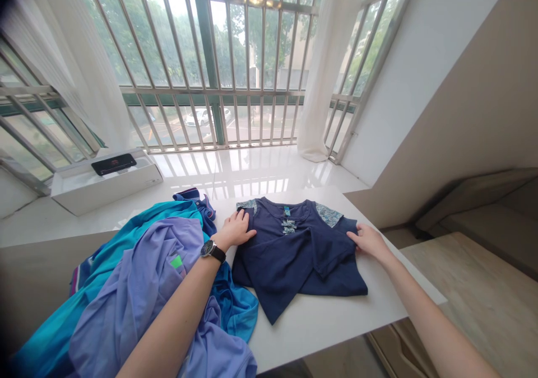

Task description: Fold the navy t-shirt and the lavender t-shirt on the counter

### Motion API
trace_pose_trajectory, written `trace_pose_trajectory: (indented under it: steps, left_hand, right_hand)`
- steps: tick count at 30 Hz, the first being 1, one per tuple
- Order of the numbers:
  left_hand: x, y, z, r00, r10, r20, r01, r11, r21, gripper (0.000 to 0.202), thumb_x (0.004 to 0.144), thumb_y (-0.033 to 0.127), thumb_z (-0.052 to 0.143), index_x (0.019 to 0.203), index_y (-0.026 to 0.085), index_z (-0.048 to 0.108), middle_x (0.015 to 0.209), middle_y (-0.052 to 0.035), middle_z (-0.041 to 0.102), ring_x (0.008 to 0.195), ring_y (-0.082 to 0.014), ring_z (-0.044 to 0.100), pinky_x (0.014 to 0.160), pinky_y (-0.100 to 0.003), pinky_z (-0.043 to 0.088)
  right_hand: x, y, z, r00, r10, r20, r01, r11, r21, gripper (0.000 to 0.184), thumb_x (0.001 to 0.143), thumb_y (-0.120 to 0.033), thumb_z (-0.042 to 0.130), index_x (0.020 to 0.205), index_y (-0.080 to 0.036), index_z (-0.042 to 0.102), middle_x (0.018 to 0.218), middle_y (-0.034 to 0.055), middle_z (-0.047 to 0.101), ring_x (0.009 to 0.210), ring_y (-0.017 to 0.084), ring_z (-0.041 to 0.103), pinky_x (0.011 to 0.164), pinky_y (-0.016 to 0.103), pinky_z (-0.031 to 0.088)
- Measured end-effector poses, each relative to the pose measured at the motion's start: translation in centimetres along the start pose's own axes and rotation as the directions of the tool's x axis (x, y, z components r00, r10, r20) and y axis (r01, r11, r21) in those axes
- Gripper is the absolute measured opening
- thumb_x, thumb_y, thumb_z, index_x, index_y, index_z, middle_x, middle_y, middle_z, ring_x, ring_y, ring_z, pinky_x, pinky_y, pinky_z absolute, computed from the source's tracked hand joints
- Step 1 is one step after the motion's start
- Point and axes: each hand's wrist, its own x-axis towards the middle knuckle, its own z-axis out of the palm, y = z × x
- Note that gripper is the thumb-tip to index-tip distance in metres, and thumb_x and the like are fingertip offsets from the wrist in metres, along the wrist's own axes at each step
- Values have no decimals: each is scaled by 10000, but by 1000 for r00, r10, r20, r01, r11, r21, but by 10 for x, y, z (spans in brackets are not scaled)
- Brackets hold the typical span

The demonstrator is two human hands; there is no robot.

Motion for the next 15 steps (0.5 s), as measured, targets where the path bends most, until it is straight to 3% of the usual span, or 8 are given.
trace_pose_trajectory:
  steps: [3, 6, 9, 15]
  left_hand:
    - [0, 0, 0, 1000, -2, -3, 2, 1000, -2, 688, 907, 554, 434, 1434, 120, 356, 1552, -225, 264, 1408, -402, 275, 1079, -521, 317]
    - [-1, 0, -1, 1000, -4, 0, 4, 1000, -7, 686, 910, 553, 432, 1435, 119, 352, 1553, -222, 267, 1408, -403, 274, 1078, -523, 315]
    - [-3, 0, -2, 1000, -3, -1, 3, 1000, -14, 680, 909, 549, 438, 1433, 124, 358, 1551, -220, 275, 1408, -399, 276, 1080, -523, 313]
    - [-3, 1, -2, 1000, -9, -17, 9, 1000, -14, 694, 903, 554, 443, 1434, 113, 364, 1552, -212, 283, 1406, -388, 282, 1087, -513, 314]
  right_hand:
    - [0, 3, 0, 998, 65, 13, -63, 995, -81, 368, 721, -574, 552, 570, -245, 492, 384, 9, 577, 393, 205, 566, 453, 303, 406]
    - [1, 1, 0, 996, -13, -84, 2, 992, -130, 410, 691, -611, 558, 531, -245, 467, 425, 15, 605, 469, 213, 591, 493, 304, 413]
    - [-2, 1, 0, 983, -82, -165, 70, 995, -76, 396, 688, -619, 557, 596, -234, 551, 563, 33, 678, 580, 223, 629, 534, 303, 439]
    - [-22, 5, 8, 987, -115, -110, 103, 989, -110, 371, 654, -573, 602, 775, -225, 643, 758, 65, 725, 728, 262, 681, 607, 321, 485]
